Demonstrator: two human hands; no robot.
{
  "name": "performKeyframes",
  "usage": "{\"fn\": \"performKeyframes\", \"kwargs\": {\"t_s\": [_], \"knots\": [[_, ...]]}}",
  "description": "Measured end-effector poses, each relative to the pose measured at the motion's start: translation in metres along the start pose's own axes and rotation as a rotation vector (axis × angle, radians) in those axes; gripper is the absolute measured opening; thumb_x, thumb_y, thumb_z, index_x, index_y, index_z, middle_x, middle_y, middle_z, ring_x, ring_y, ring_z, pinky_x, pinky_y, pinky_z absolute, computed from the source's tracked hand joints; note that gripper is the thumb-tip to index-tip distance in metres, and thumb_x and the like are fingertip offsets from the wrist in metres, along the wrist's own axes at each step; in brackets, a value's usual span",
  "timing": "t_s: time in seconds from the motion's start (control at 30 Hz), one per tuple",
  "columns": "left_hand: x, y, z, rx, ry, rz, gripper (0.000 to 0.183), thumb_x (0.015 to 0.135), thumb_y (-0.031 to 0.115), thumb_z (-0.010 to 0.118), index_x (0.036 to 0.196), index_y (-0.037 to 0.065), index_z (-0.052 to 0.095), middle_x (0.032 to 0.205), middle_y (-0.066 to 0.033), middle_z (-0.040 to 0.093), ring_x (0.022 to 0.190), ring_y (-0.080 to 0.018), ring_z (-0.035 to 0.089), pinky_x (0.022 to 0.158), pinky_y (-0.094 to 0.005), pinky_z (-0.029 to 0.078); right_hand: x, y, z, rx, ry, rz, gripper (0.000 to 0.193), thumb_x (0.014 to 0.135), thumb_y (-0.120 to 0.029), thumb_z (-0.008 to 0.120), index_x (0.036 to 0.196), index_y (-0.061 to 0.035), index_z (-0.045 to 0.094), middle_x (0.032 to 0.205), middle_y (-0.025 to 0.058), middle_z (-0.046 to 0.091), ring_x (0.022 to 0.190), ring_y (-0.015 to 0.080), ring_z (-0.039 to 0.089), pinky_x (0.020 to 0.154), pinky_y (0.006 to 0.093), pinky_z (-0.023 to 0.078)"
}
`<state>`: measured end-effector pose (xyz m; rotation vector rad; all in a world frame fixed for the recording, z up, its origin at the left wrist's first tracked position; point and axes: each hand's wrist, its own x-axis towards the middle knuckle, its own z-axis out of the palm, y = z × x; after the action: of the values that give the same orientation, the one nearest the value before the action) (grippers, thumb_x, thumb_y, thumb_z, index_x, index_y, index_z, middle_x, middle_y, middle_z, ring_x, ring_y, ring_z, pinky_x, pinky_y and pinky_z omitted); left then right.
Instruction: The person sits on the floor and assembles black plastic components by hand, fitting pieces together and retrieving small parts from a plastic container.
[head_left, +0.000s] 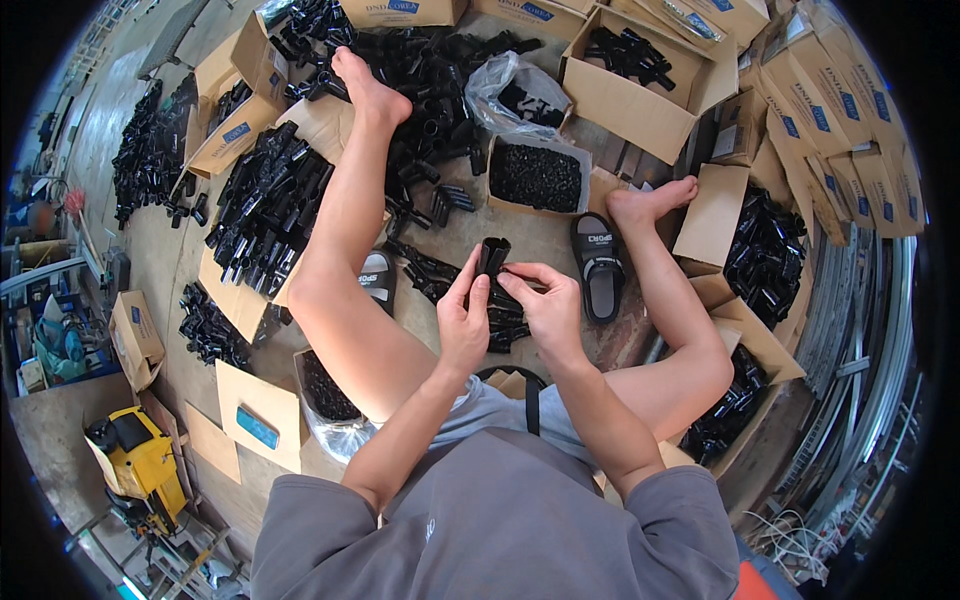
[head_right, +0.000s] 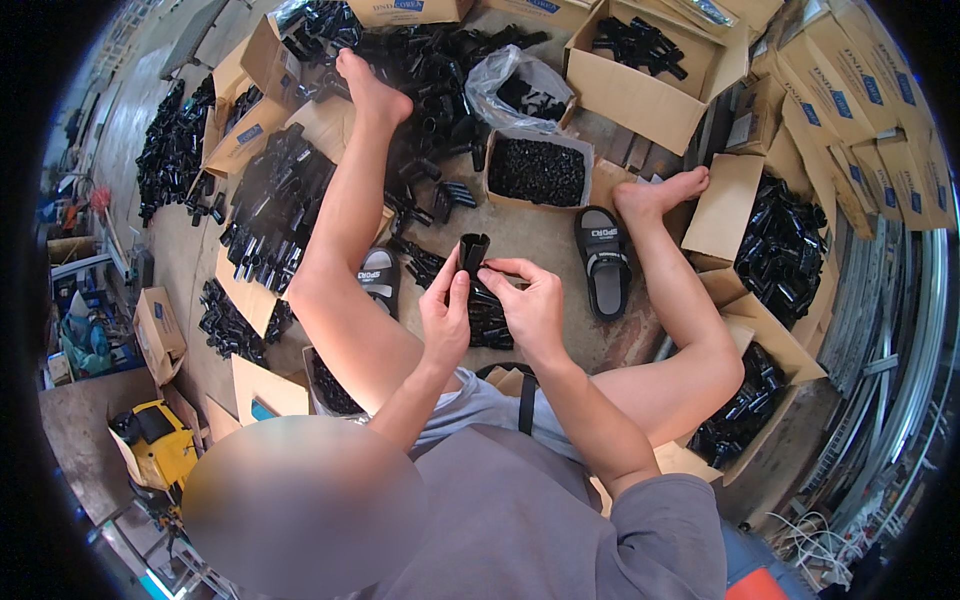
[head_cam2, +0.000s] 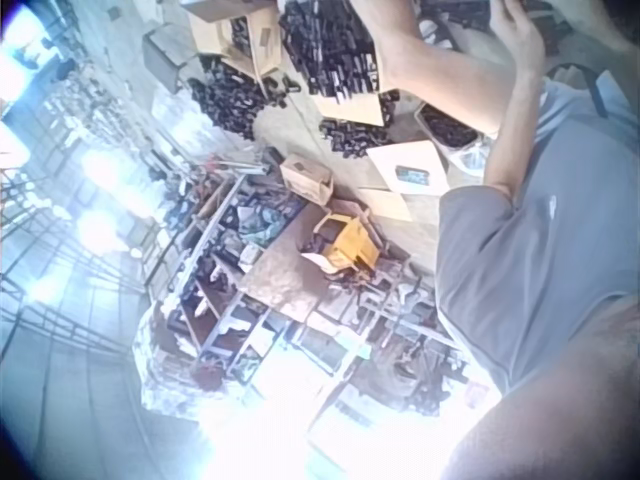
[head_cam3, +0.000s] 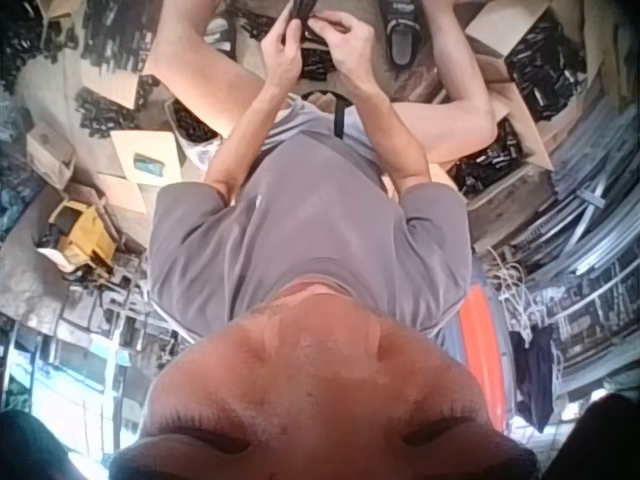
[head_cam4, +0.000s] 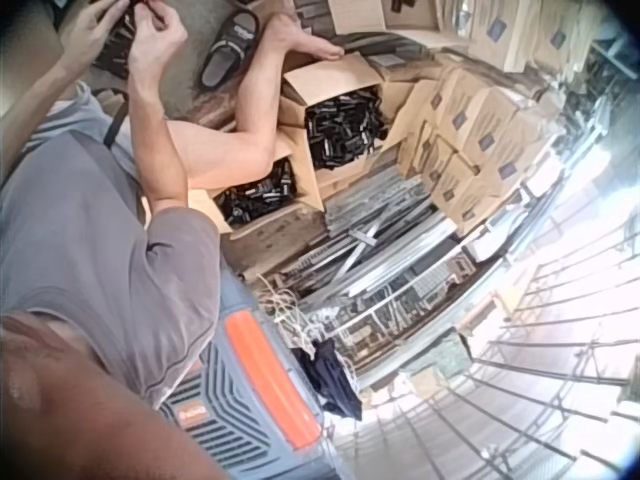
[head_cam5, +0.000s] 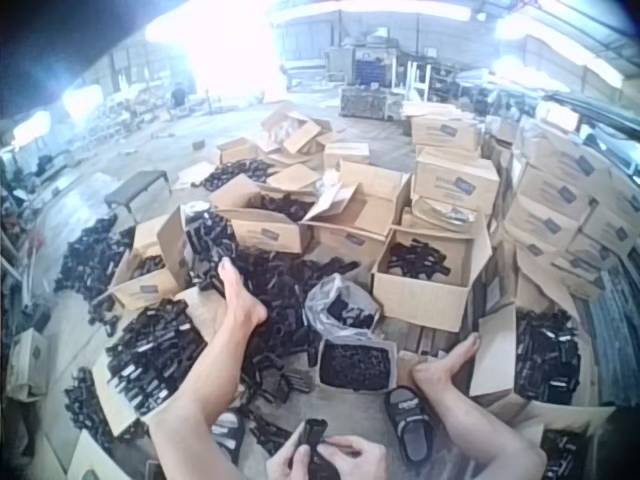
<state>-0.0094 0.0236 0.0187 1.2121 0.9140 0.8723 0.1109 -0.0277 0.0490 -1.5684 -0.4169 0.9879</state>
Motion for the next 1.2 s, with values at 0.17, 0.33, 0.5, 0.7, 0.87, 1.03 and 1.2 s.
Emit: {"fn": "performKeyframes", "kwargs": {"t_s": [0.17,0.33,0.5,0.7,0.87,1.03,1.2], "knots": [[0.0,0.007,0.0,0.028,-0.017,0.012,0.043,0.109,0.009,0.053,0.149,-0.007,0.051,0.139,-0.0155,0.066,0.124,-0.0146,0.059,0.107,-0.0287,0.045,0.003,0.003,-0.002,0.035,-0.022,0.007,0.018,0.09,-0.004,0.08,0.105,0.0052,0.077,0.097,0.0086,0.078,0.086,0.0104,0.071,0.079,0.0239,0.056],[0.002,0.004,-0.002,0.021,-0.026,0.022,0.043,0.109,0.008,0.053,0.149,-0.007,0.05,0.14,-0.0161,0.065,0.124,-0.0146,0.059,0.107,-0.0283,0.045,0.004,0.0,-0.005,-0.312,-0.005,-0.121,0.018,0.093,-0.011,0.078,0.102,0.0055,0.077,0.095,0.009,0.077,0.086,0.0122,0.069,0.078,0.0266,0.055],[0.002,0.005,-0.003,-0.004,-0.055,-0.002,0.043,0.109,0.008,0.052,0.15,-0.007,0.05,0.14,-0.0169,0.065,0.126,-0.0158,0.059,0.107,-0.0288,0.045,0.0,-0.006,-0.007,-0.429,0.007,-0.273,0.02,0.094,-0.012,0.077,0.102,0.0064,0.076,0.1,0.0114,0.075,0.09,0.0164,0.07,0.082,0.0284,0.054],[0.002,0.008,-0.002,0.016,-0.061,0.017,0.044,0.109,0.006,0.052,0.15,-0.007,0.049,0.142,-0.0177,0.063,0.127,-0.0168,0.059,0.108,-0.0292,0.044,0.001,-0.013,-0.012,-0.225,-0.071,-0.165,0.017,0.093,-0.011,0.076,0.1,0.0036,0.076,0.103,0.0139,0.075,0.095,0.0226,0.071,0.088,0.0333,0.054],[0.002,0.012,0.0,0.059,-0.089,0.03,0.044,0.108,0.007,0.052,0.15,-0.007,0.049,0.142,-0.0175,0.063,0.127,-0.0167,0.059,0.109,-0.0294,0.044,0.0,-0.001,-0.015,-0.35,-0.053,-0.255,0.018,0.095,-0.009,0.074,0.107,0.0052,0.073,0.106,0.0136,0.074,0.097,0.0189,0.07,0.089,0.0313,0.055],[0.001,0.016,0.002,0.056,-0.105,-0.004,0.044,0.108,0.007,0.052,0.15,-0.007,0.05,0.142,-0.017,0.064,0.127,-0.0165,0.059,0.109,-0.0295,0.044,-0.005,-0.007,-0.011,-0.35,0.025,-0.329,0.019,0.097,-0.011,0.071,0.109,0.0044,0.072,0.106,0.014,0.073,0.098,0.0221,0.071,0.089,0.0328,0.054],[0.002,0.012,0.002,0.047,-0.081,0.018,0.044,0.109,0.007,0.052,0.15,-0.007,0.049,0.142,-0.0171,0.064,0.126,-0.0165,0.059,0.109,-0.0293,0.044,-0.004,-0.009,-0.013,-0.391,-0.02,-0.304,0.02,0.095,-0.012,0.074,0.108,0.0032,0.071,0.108,0.0143,0.073,0.099,0.0225,0.07,0.091,0.0344,0.054]]}}
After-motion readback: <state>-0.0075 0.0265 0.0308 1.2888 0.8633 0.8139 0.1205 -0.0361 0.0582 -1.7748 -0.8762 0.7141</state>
